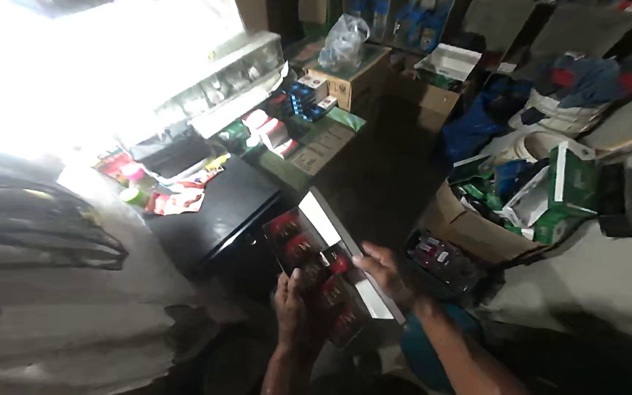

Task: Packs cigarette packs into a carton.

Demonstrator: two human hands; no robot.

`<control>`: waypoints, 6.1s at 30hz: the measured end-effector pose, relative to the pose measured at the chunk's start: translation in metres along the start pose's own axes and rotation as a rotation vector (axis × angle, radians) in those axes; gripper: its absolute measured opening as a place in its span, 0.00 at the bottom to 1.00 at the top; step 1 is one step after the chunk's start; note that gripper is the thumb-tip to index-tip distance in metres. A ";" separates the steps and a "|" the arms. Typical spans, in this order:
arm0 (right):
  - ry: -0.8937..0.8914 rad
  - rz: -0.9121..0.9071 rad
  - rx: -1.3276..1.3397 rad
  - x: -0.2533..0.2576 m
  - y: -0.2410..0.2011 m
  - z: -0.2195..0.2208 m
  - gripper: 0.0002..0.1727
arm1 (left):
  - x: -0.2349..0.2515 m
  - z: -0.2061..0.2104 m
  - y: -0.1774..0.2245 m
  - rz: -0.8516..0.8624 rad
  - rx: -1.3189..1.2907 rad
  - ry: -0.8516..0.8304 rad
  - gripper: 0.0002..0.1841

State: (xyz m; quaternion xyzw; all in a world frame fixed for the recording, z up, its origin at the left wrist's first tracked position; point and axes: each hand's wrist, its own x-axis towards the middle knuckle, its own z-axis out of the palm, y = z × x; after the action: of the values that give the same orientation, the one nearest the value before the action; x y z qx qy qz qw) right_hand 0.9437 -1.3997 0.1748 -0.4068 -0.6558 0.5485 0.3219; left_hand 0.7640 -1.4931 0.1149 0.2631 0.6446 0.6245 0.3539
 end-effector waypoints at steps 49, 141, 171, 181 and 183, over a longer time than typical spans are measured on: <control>-1.126 -0.345 -1.072 0.399 0.021 -0.058 0.39 | 0.219 0.180 -0.004 -0.269 -0.026 0.196 0.36; -1.869 -0.577 -1.231 0.468 0.034 -0.023 0.32 | 0.266 0.219 -0.033 -0.389 -0.190 0.669 0.24; -1.510 -0.844 -1.051 0.527 0.049 0.059 0.25 | 0.265 0.216 -0.036 -0.446 -0.068 0.605 0.24; -1.493 -0.840 -1.046 0.528 0.052 0.066 0.25 | 0.266 0.222 -0.038 -0.445 -0.051 0.617 0.23; -1.492 -0.829 -1.061 0.527 0.050 0.068 0.25 | 0.267 0.223 -0.039 -0.435 -0.055 0.618 0.23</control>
State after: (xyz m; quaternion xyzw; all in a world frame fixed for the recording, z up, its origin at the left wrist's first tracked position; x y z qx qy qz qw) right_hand 0.6505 -0.9597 0.1002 0.2103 -0.9395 0.1449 -0.2285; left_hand 0.7794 -1.1496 0.0493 -0.0902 0.7449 0.6015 0.2741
